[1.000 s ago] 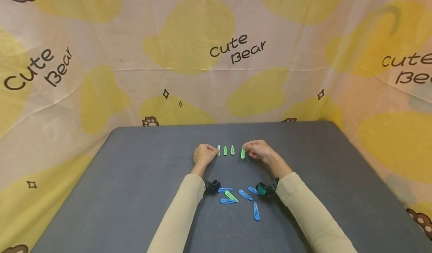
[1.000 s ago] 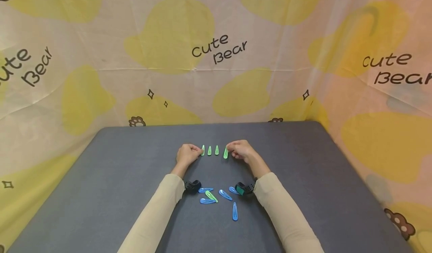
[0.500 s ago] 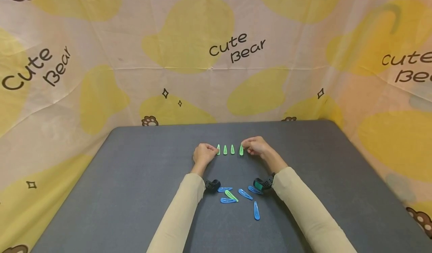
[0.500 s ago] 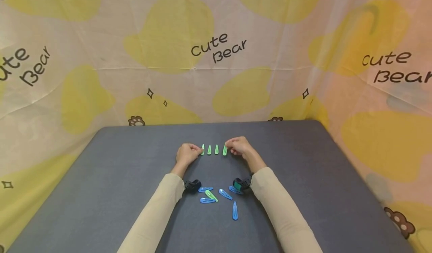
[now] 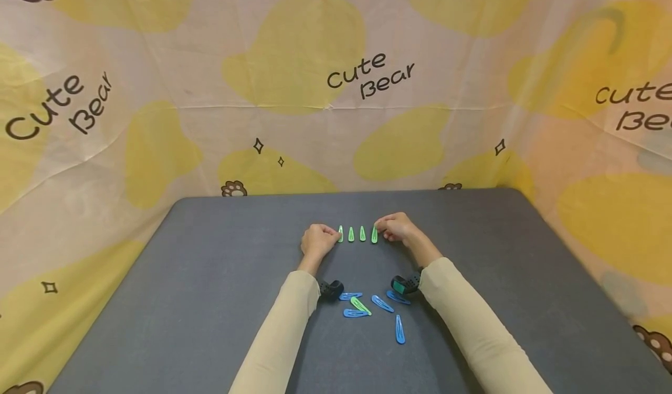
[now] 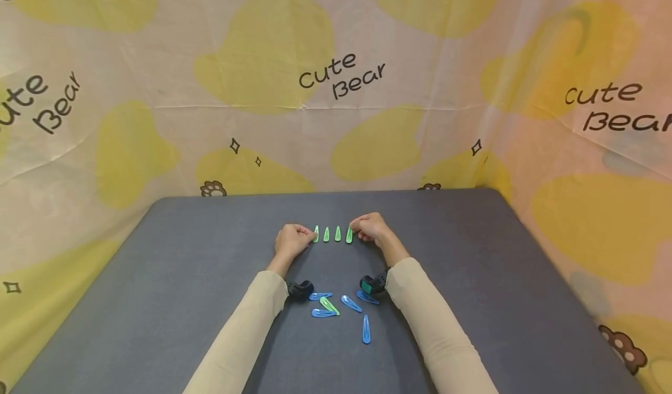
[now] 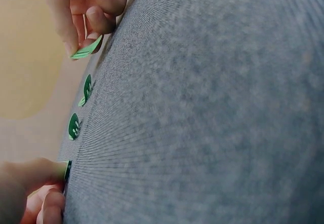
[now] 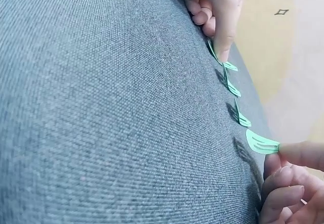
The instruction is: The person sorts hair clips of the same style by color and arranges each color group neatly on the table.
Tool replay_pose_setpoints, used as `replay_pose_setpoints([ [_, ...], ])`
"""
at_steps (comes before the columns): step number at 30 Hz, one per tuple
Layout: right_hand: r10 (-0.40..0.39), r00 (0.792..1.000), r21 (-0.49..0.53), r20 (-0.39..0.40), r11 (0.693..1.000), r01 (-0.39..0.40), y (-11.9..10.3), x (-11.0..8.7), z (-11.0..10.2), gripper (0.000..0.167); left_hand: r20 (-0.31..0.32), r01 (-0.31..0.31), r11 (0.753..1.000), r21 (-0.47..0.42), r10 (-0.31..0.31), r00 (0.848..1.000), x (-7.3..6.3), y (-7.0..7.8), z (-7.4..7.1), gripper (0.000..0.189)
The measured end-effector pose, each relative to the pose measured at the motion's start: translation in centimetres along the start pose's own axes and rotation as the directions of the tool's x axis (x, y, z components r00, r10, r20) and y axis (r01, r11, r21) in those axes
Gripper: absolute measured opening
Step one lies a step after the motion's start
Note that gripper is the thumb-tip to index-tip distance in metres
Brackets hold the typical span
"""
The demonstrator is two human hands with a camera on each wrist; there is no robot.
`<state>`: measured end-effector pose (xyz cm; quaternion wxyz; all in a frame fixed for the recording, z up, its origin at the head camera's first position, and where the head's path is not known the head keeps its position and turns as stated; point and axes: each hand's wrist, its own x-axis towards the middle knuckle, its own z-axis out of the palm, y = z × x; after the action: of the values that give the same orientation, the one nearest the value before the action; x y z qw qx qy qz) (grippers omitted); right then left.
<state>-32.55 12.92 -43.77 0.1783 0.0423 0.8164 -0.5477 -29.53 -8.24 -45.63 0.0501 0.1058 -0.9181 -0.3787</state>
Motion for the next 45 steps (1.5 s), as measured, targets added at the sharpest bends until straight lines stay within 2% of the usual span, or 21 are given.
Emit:
replay_pose_setpoints([
  [10, -0.013, 1.0, -0.035, -0.023, 0.999, 0.013, 0.4, 0.8, 0.3, 0.029, -0.008, -0.003, 1.0, -0.002, 0.003, 1.0, 0.1, -0.1, 0.1, 0.018],
  [19, -0.038, 0.994, -0.015, -0.101, 0.999, 0.036, 0.9, 1.2, 0.8, 0.025, -0.014, -0.012, 1.0, -0.012, 0.012, 1.0, 0.1, -0.1, 0.0, 0.017],
  [27, 0.011, 0.984, 0.004, -0.177, 1.0, -0.011, 0.9, 1.7, 1.3, 0.019, -0.002, 0.003, 1.0, -0.011, -0.003, 1.0, 0.0, -0.1, -0.1, 0.018],
  [45, 0.02, 0.979, -0.005, -0.202, 1.0, -0.022, 1.0, 1.6, 1.2, 0.022, -0.01, 0.002, 1.0, 0.014, -0.002, 1.0, 0.0, 0.0, 0.2, 0.017],
])
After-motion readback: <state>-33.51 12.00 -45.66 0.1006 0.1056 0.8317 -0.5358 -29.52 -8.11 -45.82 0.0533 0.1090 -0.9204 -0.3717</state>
